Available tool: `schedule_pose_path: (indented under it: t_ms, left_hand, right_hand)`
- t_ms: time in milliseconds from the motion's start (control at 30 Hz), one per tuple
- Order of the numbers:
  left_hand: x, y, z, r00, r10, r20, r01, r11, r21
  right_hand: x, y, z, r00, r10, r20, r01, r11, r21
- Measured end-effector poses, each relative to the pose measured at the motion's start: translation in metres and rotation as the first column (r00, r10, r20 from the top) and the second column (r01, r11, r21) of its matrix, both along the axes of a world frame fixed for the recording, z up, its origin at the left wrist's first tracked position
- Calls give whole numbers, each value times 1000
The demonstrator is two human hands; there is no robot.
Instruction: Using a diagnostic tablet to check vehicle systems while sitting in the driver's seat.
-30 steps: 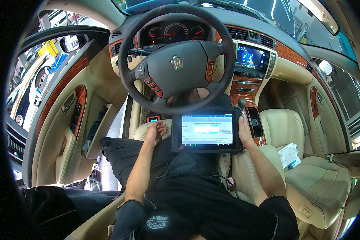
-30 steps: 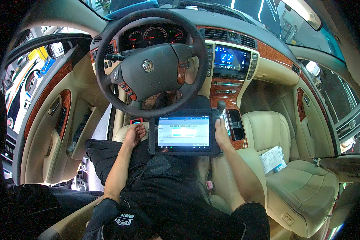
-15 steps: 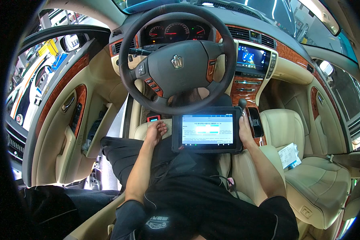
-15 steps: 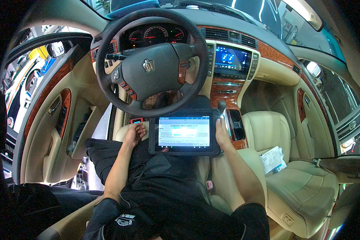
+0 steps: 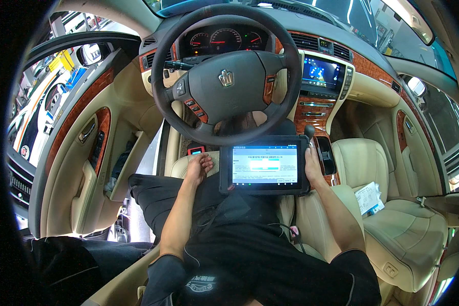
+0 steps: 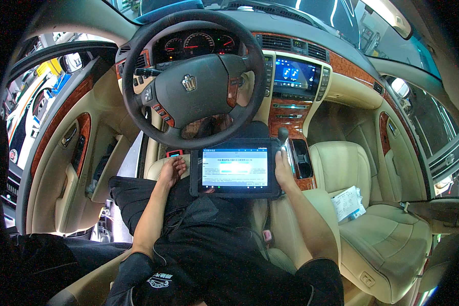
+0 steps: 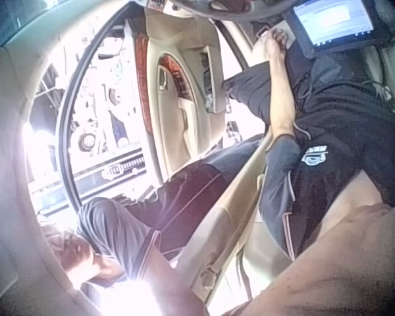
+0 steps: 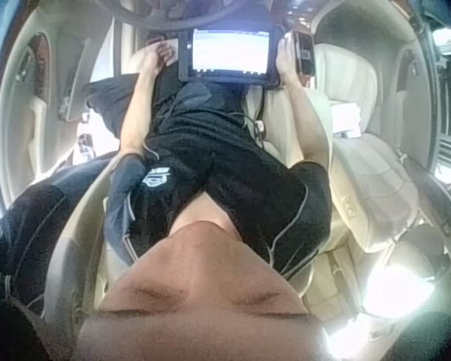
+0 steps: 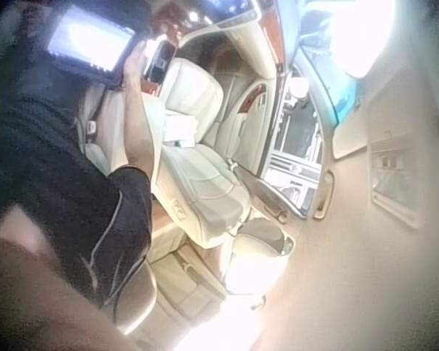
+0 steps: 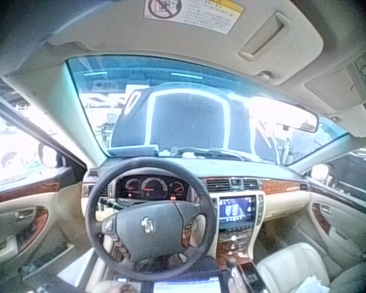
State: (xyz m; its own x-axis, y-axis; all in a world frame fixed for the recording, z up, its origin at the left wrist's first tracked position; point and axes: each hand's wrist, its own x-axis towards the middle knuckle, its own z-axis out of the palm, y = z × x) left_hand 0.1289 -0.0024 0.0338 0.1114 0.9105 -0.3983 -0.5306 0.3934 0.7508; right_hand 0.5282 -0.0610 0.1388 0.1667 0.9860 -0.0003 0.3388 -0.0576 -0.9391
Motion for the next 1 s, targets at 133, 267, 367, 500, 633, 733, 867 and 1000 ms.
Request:
schedule_pose_path:
  t_ms: [133, 267, 367, 500, 633, 733, 867, 1000]
  left_hand:
    - [1, 0, 2, 1000, -1, -6, 1, 1000, -2]
    - [1, -1, 2, 1000, -1, -7, 1, 1000, -1]
    - [0, -1, 2, 1000, -6, -2, 6, 1000, -1]
    - [2, -1, 3, 1000, 0, -2, 0, 1000, 3]
    - [1, -1, 2, 1000, 4, 2, -4, 1000, 5]
    - [3, -2, 5, 1000, 8, 4, -8, 1000, 2]
    - [0, 1, -2, 1000, 0, 16, 0, 1000, 15]
    - [2, 2, 0, 1000, 5, 20, -5, 1000, 4]
  right_hand:
    - [2, 1, -4, 999, -5, 35, 3, 997, 79]
    - [3, 2, -8, 999, -25, 26, 24, 999, 44]
    - [-5, -2, 6, 999, 14, 46, -19, 994, 105]
    - [-1, -2, -1, 996, -49, 70, 50, 999, -6]
    - [-5, -4, 7, 996, -48, 81, 45, 998, 34]
    - [-6, -6, 13, 996, -42, 80, 40, 999, 27]
    - [-2, -3, 5, 998, -20, 54, 19, 999, 34]
    - [2, -1, 0, 998, -31, 54, 29, 999, 37]
